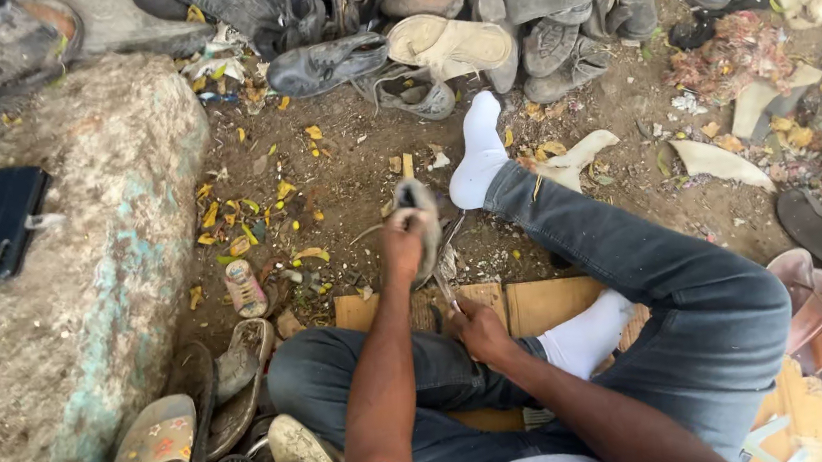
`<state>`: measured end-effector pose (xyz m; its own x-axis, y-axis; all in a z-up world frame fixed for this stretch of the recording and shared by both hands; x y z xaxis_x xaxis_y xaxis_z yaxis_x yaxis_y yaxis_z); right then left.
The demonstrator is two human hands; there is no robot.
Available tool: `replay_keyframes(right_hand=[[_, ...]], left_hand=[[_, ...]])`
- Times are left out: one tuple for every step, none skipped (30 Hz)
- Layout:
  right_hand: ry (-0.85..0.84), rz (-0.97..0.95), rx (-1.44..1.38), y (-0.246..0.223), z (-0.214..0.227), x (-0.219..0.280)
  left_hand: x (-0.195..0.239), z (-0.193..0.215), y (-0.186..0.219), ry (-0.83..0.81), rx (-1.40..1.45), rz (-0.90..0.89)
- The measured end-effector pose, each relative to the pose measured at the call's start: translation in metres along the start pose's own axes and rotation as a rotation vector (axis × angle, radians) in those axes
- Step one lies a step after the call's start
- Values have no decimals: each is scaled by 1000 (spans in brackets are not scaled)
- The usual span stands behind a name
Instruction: The person sits on the ground and uses a knife to scrape and cut the sole of a worn shoe. They repeatedly scrape the sole surface and trim edges, then set the shoe aside and pick up another shoe to continue scraping its sole.
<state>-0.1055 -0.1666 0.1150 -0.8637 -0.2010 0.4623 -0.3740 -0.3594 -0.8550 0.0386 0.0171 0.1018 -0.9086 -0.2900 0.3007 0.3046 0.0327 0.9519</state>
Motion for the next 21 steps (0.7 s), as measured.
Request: replay_keyframes(right_hand=[[-28, -125, -77, 3, 4, 0], [-39, -101, 0, -2, 11, -1], [-51, -75, 80, -5, 17, -3], [-63, -50, 160, -6, 22, -3], [-33, 91, 204, -12, 25, -4], [-3, 233, 247, -16, 28, -4], [26, 372, 287, -17, 29, -4], [34, 292, 302, -5, 29, -9], [42, 211, 318, 6, 29, -15], [50, 130, 333, 18, 29, -22], [87, 212, 315, 17, 32, -33], [126, 294, 298, 15, 35, -44], [162, 368, 285, 18, 41, -48], [167, 374, 311, 23, 46, -52], [176, 383, 340, 23, 56, -63], [185, 391, 368, 22, 65, -72], [159, 420, 392, 20, 72, -75], [132, 448, 415, 15, 78, -81], [104, 478, 430, 8, 79, -86], [76, 457, 461, 2, 80, -91], [48, 433, 490, -3, 81, -93]], left_hand=[[14, -1, 16, 53, -339, 22], [27, -8, 39, 25, -604, -134], [41, -14, 57, 16, -859, -301], [53, -19, 71, 20, -1052, -445], [58, -21, 70, -26, -1136, -364], [63, -24, 65, -73, -1219, -280], [67, -26, 57, -121, -1303, -192], [70, -30, 56, -54, -1324, -229], [73, -36, 55, 12, -1342, -266], [74, -43, 55, 78, -1360, -303], [73, -50, 51, 101, -1289, -255], [71, -56, 49, 122, -1217, -208], [74, -63, 43, 138, -1141, -155], [76, -68, 39, 159, -1124, -118], [74, -73, 40, 180, -1104, -85], [72, -77, 41, 200, -1084, -53], [70, -77, 37, 138, -1034, 37], [66, -75, 33, 75, -984, 126], [64, -70, 29, 15, -939, 214], [60, -65, 32, 32, -943, 174], [59, -62, 34, 46, -948, 137]])
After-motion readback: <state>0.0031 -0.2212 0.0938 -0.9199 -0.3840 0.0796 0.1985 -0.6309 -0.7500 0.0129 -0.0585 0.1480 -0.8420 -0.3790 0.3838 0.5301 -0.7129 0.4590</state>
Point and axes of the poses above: each hand's wrist, its own x-axis away from the middle knuckle, its own z-axis out of the back of the hand, y = z × x, the point moved 6 cm from there along -x, towards the middle knuckle, and after that the axes turned 5 degrees about z, right-handed, at the moved point
